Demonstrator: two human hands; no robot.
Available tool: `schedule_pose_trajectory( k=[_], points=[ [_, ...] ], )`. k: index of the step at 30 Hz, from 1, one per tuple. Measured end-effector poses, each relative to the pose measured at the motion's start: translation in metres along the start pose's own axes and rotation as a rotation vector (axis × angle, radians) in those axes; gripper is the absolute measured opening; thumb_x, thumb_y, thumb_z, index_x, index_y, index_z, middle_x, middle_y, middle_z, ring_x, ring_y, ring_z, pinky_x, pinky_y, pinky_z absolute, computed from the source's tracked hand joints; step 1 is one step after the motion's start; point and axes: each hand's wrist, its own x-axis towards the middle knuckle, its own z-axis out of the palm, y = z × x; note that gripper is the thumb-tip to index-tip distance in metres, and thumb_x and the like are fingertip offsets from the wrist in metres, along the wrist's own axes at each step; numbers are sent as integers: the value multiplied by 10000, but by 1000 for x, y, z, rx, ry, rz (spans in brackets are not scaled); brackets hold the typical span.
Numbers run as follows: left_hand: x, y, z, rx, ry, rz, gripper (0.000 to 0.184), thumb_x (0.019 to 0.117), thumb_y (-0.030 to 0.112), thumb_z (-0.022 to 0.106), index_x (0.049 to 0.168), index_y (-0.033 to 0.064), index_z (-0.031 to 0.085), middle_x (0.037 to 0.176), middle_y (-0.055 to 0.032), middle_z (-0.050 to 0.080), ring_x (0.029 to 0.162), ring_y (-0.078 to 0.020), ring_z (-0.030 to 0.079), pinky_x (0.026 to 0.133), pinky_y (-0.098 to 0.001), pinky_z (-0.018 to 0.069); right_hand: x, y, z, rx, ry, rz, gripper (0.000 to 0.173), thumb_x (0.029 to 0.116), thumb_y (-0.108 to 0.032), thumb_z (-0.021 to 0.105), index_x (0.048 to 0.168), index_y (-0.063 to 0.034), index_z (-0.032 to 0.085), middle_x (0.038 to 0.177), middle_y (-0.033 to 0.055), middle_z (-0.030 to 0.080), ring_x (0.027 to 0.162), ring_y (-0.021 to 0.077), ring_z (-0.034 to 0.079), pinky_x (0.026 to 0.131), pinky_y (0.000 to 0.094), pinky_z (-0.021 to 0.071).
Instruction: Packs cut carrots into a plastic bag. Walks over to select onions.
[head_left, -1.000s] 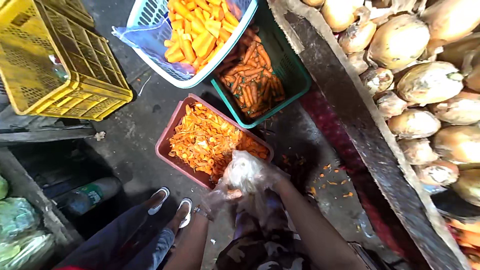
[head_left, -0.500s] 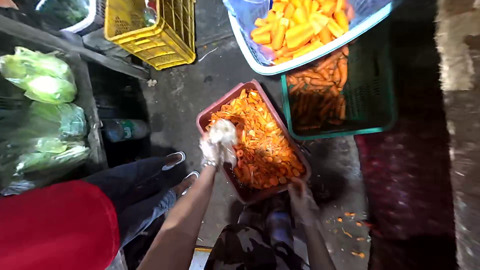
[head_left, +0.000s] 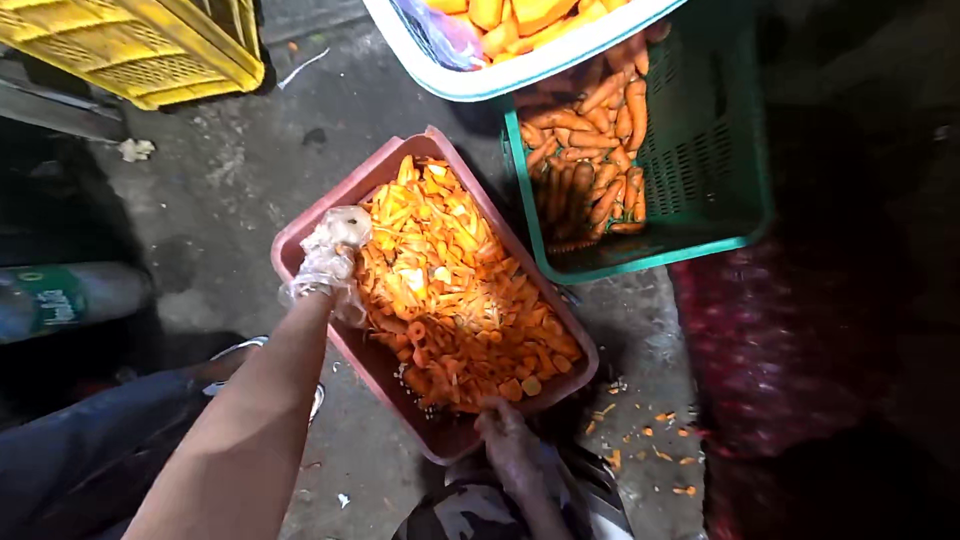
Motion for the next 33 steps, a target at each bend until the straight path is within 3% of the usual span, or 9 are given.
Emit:
schedule_pose_trajectory(
  k=[8,12,16,18,20,22,25,30,33],
  points=[
    [19,11,-20,78,-76,-23,396,1085,206,500,1343,-87,570,1410,-347,532,1346,-509,487,1093,-688,364,-2,-6,-13,209,44,-100,302,993,-75,572,1276,17,621,1008,118,688,824,143,663,770,327,571],
    [21,27,21,-157,269,-337,656,982,363,606,1495,-15,447,1569,-342,338,1402,-540,390,1053,-750,351,-4,-2,-16,216,57,-73,311,994,-77,571,1288,9,620,1016,134,690,844,167,664,791,355,564],
    [-2,22,17,-164,184,-376,689,1046,412,559,1566,16,340,1611,-298,314,1474,-447,357,1150,-606,336,-8,-1,-18,232,16,-45,331,995,-88,591,1312,7,614,1156,181,677,970,219,682,876,396,573],
    [-26,16,20,-244,466,-275,839,915,480,690,1530,-9,394,1524,-365,380,1380,-520,431,1090,-649,400,-6,-2,-19,239,25,-65,314,996,-86,583,1293,7,624,1099,163,686,923,192,677,848,373,569],
    [-50,26,6,-377,314,-176,791,981,432,642,1589,53,309,1553,-363,344,1412,-519,398,1124,-646,362,-6,-4,-19,257,52,-87,300,997,-81,576,1277,13,631,1045,145,694,884,168,669,826,352,563],
    [-47,30,11,-442,186,-93,652,1046,440,548,1568,83,388,1522,-333,425,1418,-499,409,1133,-660,341,-6,-8,-18,258,38,-82,297,1007,-93,569,1280,6,629,1038,138,695,881,168,669,826,352,561],
    [-23,32,20,-501,179,-87,620,1061,490,489,1481,34,492,1468,-309,500,1398,-459,451,1139,-633,350,-5,-11,-17,257,5,-81,291,1009,-111,568,1274,-8,632,1021,126,695,854,162,668,807,349,564],
    [-8,24,20,-659,213,-136,675,1041,442,565,1521,-1,397,1535,-292,424,1436,-417,410,1161,-570,352,-6,-12,-20,291,-8,-61,287,1021,-114,554,1279,-11,622,1009,109,684,828,139,650,782,322,553],
    [-8,10,10,-571,84,-43,587,1067,386,535,1505,12,423,1462,-283,505,1338,-393,513,1106,-560,415,-8,-6,-16,307,-15,-44,299,1024,-126,561,1300,-21,614,1028,112,685,845,148,655,800,333,556]
  ],
)
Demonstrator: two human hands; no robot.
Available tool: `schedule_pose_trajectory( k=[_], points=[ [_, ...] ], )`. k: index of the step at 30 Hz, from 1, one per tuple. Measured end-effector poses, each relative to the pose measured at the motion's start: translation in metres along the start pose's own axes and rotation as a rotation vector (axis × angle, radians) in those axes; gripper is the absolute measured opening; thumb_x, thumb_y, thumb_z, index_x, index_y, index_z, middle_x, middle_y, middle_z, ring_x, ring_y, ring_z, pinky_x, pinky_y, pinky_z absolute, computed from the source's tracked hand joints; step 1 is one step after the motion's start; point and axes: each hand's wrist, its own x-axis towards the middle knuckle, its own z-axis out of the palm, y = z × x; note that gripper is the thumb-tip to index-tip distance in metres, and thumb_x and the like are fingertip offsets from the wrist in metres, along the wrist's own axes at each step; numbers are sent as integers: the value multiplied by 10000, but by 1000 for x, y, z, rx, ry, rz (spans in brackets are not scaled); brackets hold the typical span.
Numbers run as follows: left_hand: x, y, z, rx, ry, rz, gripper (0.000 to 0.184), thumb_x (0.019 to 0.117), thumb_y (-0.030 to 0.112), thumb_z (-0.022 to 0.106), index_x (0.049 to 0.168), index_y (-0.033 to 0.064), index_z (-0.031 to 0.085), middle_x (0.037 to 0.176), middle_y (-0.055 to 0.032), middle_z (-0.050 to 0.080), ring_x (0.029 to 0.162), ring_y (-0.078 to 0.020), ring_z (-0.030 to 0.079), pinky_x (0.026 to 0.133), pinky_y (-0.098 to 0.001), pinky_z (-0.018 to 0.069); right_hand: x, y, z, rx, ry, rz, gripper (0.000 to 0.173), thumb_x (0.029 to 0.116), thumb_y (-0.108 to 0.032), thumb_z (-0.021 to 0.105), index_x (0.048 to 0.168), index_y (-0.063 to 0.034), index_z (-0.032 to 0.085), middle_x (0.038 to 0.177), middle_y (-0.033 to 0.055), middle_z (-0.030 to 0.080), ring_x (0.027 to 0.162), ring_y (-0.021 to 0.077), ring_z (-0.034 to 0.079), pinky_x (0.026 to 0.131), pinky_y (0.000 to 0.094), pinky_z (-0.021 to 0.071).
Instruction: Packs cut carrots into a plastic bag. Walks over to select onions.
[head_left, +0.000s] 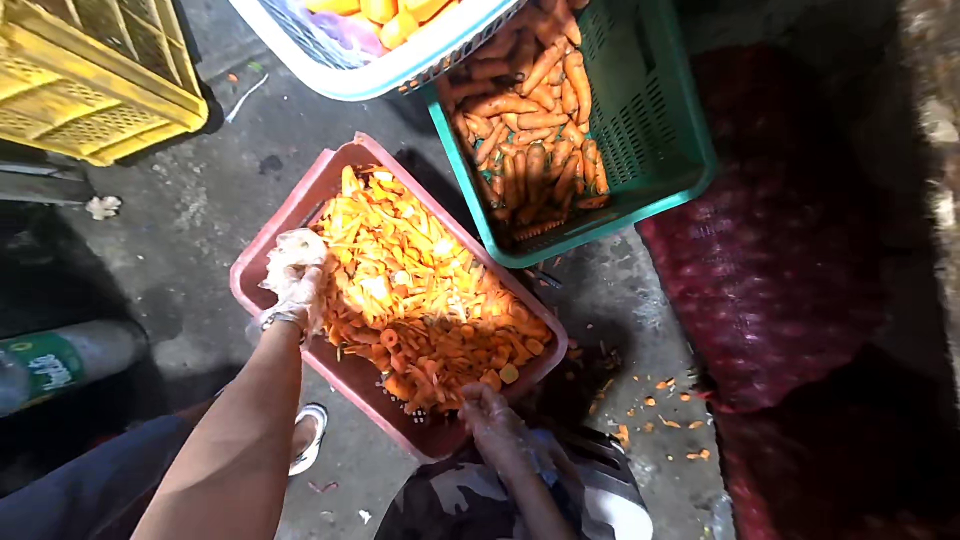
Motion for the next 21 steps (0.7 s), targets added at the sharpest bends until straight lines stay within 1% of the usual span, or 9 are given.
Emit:
schedule_pose_trajectory(
  k=[2,4,7,8,10,12,15,18,21],
  points=[
    [-13,7,-9,69,-52,32,505,1085,289,518,1487,-7,442,1424,-290,535,1307,-391,541,1102,-556,419,-3,10,4,58,41,35,304,1022,-110,568,1308,-11,604,1038,123,681,855,159,654,806,341,555],
    [-40,9,-15,117,45,51,495,1074,307,523,1475,19,491,1441,-287,537,1343,-413,525,1129,-582,397,-10,23,7,136,109,48,313,1017,-82,566,1315,13,586,1044,140,674,848,171,649,792,349,557],
    [-121,10,-24,158,195,62,551,1055,335,541,1506,30,461,1503,-305,462,1375,-452,481,1139,-584,389,-37,25,-3,220,221,42,311,1038,-102,526,1326,1,581,1048,135,676,831,178,654,752,352,563],
    [-151,4,-24,159,216,66,555,1053,327,549,1504,17,461,1501,-315,455,1366,-462,484,1132,-585,396,-47,21,-12,235,264,43,312,1042,-105,515,1330,-3,579,1049,132,675,830,180,653,747,351,561],
    [-212,-18,-27,144,200,76,530,1036,246,557,1490,-11,464,1468,-331,475,1316,-467,523,1097,-580,432,-67,9,-37,218,361,49,323,1053,-100,488,1347,4,569,1039,141,673,818,187,649,740,360,559],
    [-272,-31,-38,122,128,-3,514,1049,215,547,1502,-7,446,1460,-320,485,1308,-451,536,1092,-568,446,-93,-9,-67,140,448,65,331,1070,-104,463,1369,0,560,1055,151,670,830,197,647,761,372,554],
    [-342,-48,-53,128,139,-105,464,1056,205,518,1484,26,491,1410,-290,553,1267,-451,573,1045,-612,461,-137,-9,-105,31,539,58,311,1059,-60,493,1351,22,563,1043,169,664,802,193,639,734,361,549],
    [-377,-52,-75,188,108,-80,434,1059,206,492,1461,45,526,1395,-261,583,1254,-432,592,1030,-624,463,-196,-7,-116,-70,549,100,310,1045,-38,516,1342,30,573,1115,203,671,903,231,663,822,398,552],
    [-392,-44,-102,191,88,15,419,1062,201,490,1439,24,538,1370,-228,617,1266,-380,602,1064,-586,458,-245,-7,-102,-133,639,56,297,1032,-33,520,1305,42,609,1135,229,677,967,273,675,893,441,551]
  ],
)
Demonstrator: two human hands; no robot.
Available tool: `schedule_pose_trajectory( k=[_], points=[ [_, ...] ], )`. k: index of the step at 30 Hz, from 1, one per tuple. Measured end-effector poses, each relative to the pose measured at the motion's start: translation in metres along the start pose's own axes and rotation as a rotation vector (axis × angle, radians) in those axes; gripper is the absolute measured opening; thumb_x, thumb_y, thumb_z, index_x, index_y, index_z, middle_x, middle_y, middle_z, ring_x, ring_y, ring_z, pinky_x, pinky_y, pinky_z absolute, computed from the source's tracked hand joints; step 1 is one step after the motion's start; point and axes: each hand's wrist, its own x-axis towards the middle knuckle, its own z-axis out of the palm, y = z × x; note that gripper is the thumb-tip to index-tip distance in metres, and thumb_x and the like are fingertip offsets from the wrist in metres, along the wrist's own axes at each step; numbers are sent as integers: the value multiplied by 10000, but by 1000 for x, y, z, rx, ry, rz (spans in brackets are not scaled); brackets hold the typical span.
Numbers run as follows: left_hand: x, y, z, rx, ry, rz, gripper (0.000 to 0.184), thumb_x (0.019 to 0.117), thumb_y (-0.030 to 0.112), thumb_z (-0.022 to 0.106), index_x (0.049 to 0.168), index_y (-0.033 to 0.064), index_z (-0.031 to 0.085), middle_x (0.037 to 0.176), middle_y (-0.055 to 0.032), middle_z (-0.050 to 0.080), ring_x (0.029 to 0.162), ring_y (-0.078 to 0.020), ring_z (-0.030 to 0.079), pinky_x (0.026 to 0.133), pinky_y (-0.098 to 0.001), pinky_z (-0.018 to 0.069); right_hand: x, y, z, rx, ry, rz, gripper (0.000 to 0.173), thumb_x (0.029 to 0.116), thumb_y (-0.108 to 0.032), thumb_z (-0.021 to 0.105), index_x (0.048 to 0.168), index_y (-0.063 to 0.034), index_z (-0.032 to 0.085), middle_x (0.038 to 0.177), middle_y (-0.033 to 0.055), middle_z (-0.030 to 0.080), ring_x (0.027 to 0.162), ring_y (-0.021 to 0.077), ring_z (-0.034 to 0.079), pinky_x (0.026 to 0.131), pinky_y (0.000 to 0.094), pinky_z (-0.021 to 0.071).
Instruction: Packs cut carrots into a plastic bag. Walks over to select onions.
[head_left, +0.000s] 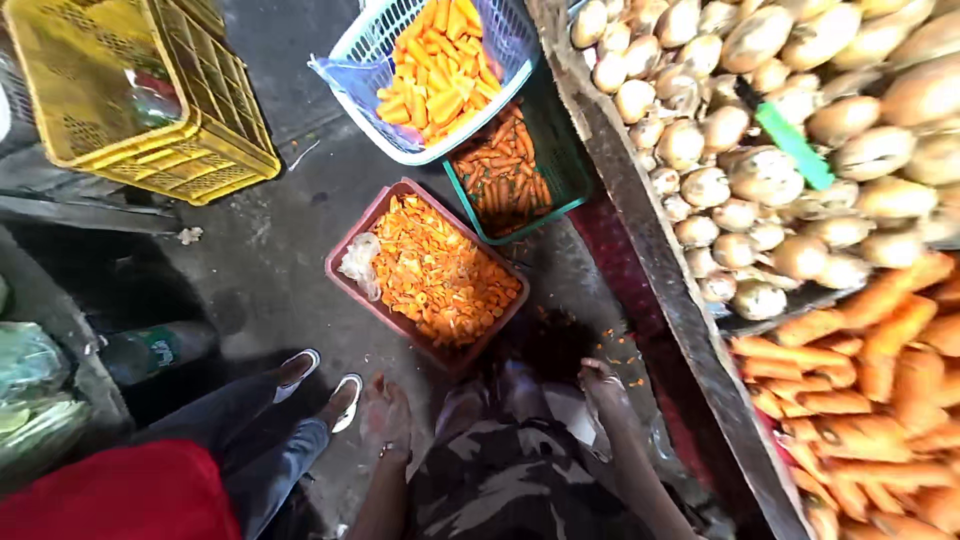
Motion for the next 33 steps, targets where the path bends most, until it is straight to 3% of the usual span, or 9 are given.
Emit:
schedule_pose_trajectory(
  k=[3,6,9,11,15,20,23,27,33],
  points=[
    [-11,10,-18,-150,25,97,375,1036,171,534,1359,-9,589,1199,-218,688,1113,-335,668,997,-536,508,-30,-18,-2,-215,-13,-70,325,1043,-151,532,1340,-75,638,1214,178,698,1118,301,675,1002,508,520],
    [-31,25,-31,-74,-34,72,351,1045,216,536,1344,60,630,1088,-191,720,1017,-346,692,937,-565,522,-35,-38,5,-439,-140,-157,364,1031,-233,547,1371,-135,633,1334,140,666,1256,298,625,1075,547,475],
    [-46,31,-38,66,-128,15,379,1038,216,546,1386,78,609,1149,-176,723,1111,-352,672,1045,-571,459,-33,-58,11,-587,-268,-139,392,1039,-259,535,1403,-130,601,1390,125,631,1308,273,588,1105,512,454],
    [-52,30,-33,126,-203,-36,383,1051,208,529,1401,70,598,1267,-154,697,1231,-327,628,1150,-574,358,-25,-65,8,-664,-338,-74,419,1030,-246,560,1426,-112,583,1440,169,586,1345,314,554,1121,532,433],
    [-72,32,-11,186,-321,-215,382,1064,261,491,1415,174,614,1323,-80,689,1280,-275,612,1173,-607,326,-1,-55,-13,-859,-542,19,506,1016,-322,618,1454,-78,552,1446,226,568,1354,371,540,1127,569,415],
    [-107,70,20,214,-562,-302,431,1048,412,505,1422,228,615,1345,-28,684,1333,-236,574,1213,-663,182,28,-58,-51,-1229,-621,3,449,997,-411,587,1333,-122,657,1373,165,642,1293,355,595,1054,625,455],
    [-123,82,38,223,-595,-317,453,1039,467,492,1411,246,624,1322,-13,697,1319,-224,585,1216,-676,150,43,-70,-58,-1205,-694,-4,420,1006,-348,601,1310,-65,667,1360,197,639,1282,370,595,1067,605,446],
    [-134,95,36,108,-551,-383,418,1063,418,490,1405,221,627,1349,-48,680,1339,-257,565,1205,-666,185,46,-87,-76,-1098,-760,-52,412,1034,-297,563,1339,-30,637,1404,223,600,1345,372,543,1133,573,394],
    [-127,74,37,75,-493,-454,399,1080,363,480,1409,190,624,1377,-109,655,1360,-319,539,1171,-681,236,49,-87,-74,-988,-659,-121,391,1057,-317,509,1343,-82,638,1369,186,630,1311,333,577,1107,552,431]
  ],
)
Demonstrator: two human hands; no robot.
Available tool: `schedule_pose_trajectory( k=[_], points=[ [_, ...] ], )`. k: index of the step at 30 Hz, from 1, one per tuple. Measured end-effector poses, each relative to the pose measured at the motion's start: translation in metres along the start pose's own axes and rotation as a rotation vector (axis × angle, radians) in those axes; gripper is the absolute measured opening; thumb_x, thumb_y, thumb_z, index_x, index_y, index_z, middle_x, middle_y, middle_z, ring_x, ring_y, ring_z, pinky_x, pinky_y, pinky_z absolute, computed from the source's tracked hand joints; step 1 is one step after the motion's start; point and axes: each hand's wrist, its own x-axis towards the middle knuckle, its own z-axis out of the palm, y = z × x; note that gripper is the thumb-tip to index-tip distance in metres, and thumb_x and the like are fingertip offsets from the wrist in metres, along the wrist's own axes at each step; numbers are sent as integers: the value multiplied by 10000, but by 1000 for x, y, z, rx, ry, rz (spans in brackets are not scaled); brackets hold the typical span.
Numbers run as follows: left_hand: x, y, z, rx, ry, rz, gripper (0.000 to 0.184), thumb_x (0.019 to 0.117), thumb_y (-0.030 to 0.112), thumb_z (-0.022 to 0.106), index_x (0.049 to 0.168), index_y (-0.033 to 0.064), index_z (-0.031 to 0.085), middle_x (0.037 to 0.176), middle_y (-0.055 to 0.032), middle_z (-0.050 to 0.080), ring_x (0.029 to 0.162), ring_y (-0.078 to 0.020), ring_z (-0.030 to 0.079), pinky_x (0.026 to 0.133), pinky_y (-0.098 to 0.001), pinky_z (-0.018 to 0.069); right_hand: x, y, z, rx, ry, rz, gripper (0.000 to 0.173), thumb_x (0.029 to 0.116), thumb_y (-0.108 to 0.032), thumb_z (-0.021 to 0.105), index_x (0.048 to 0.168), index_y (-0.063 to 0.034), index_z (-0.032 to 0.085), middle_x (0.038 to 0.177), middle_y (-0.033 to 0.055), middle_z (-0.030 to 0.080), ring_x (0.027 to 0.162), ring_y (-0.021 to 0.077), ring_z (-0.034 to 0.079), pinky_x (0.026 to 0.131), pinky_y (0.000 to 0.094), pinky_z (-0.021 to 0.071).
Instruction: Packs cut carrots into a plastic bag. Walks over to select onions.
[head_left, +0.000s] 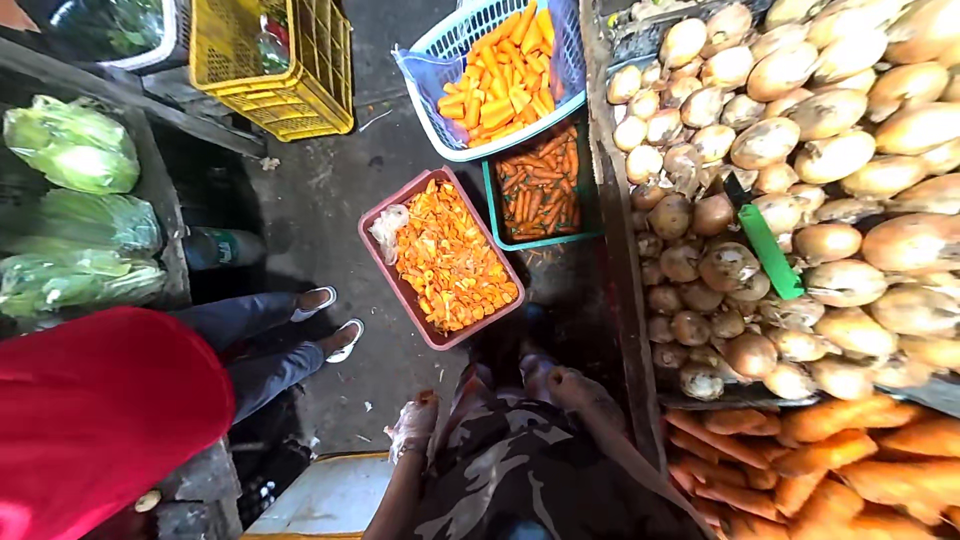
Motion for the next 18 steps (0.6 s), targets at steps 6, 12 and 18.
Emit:
schedule_pose_trajectory(
  k=[6,12,18],
  points=[
    [0,-10,-16,-46,20,56,381,1073,334,500,1382,167,646,1366,-142,654,1352,-344,539,1156,-699,239,-39,-29,-9,-52,86,-68,404,1079,-331,441,1389,-132,607,1413,138,613,1345,290,558,1122,543,423],
    [41,-31,-46,-223,124,252,346,1067,233,544,1322,27,653,1327,-260,632,1288,-418,562,1087,-594,416,-125,-53,-106,145,951,-191,381,1069,-371,473,1333,-179,670,1315,102,684,1223,300,648,1031,574,504],
    [89,-57,-63,-357,167,344,338,1079,198,524,1301,-30,639,1261,-264,663,1204,-387,623,1053,-538,467,-156,-16,-210,280,1286,-73,398,984,-300,522,1370,-257,612,1317,131,659,1210,367,627,936,691,488]
  ],
)
